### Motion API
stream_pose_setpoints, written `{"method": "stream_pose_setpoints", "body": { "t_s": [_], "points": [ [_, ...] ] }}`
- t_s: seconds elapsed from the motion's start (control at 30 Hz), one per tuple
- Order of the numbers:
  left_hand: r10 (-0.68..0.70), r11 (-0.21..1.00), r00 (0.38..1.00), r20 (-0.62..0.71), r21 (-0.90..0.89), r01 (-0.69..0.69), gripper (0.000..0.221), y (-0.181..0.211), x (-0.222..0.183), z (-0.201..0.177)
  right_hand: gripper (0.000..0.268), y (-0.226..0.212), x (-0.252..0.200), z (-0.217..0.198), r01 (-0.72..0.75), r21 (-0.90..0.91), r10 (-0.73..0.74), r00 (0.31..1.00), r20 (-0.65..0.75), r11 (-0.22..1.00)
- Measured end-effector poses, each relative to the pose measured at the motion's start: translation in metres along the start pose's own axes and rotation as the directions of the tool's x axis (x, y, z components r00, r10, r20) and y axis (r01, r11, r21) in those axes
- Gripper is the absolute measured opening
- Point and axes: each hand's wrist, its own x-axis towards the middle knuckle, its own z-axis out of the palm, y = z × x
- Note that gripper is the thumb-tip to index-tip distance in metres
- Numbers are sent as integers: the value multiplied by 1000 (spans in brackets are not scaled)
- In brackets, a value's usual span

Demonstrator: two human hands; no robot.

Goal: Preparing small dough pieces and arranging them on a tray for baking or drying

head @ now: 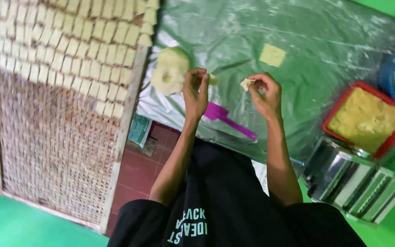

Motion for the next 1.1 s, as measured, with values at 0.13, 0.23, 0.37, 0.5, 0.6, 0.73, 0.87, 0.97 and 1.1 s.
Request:
{"method": "stream_pose_setpoints", "body": {
  "t_s": [0.13,0.23,0.37,0.5,0.6,0.73,0.87,0.97,1.1],
  "points": [
    [-90,991,989,-118,-108,77,16,-24,-21,-80,14,-27,-1,65,43,10,-44,986,162,999],
    [-339,918,934,-116,-260,300,24,-30,-41,-152,15,-61,-11,129,64,66,-83,936,342,996],
    [-458,852,881,-118,-340,398,28,-51,-62,-243,14,-73,-36,230,18,129,-82,855,512,991],
    [-524,777,841,-134,-479,408,20,-76,-82,-325,14,-94,-69,338,-169,226,-23,751,660,959],
    [-559,716,808,-186,-600,357,31,-113,-86,-375,17,-105,-89,410,-270,198,46,689,723,942],
    [-544,703,810,-220,-646,297,31,-111,-84,-430,15,-110,-102,478,-346,181,105,666,738,921],
    [-412,843,840,-353,-498,204,30,-108,-69,-462,12,-119,-97,521,-281,69,149,684,715,957],
    [-387,906,839,-383,-326,269,32,-116,-47,-471,14,-107,-75,541,9,-61,36,717,696,998],
    [-401,904,803,-441,-46,426,23,-137,-20,-469,19,-83,-45,561,306,-360,34,719,694,881]
  ]
}}
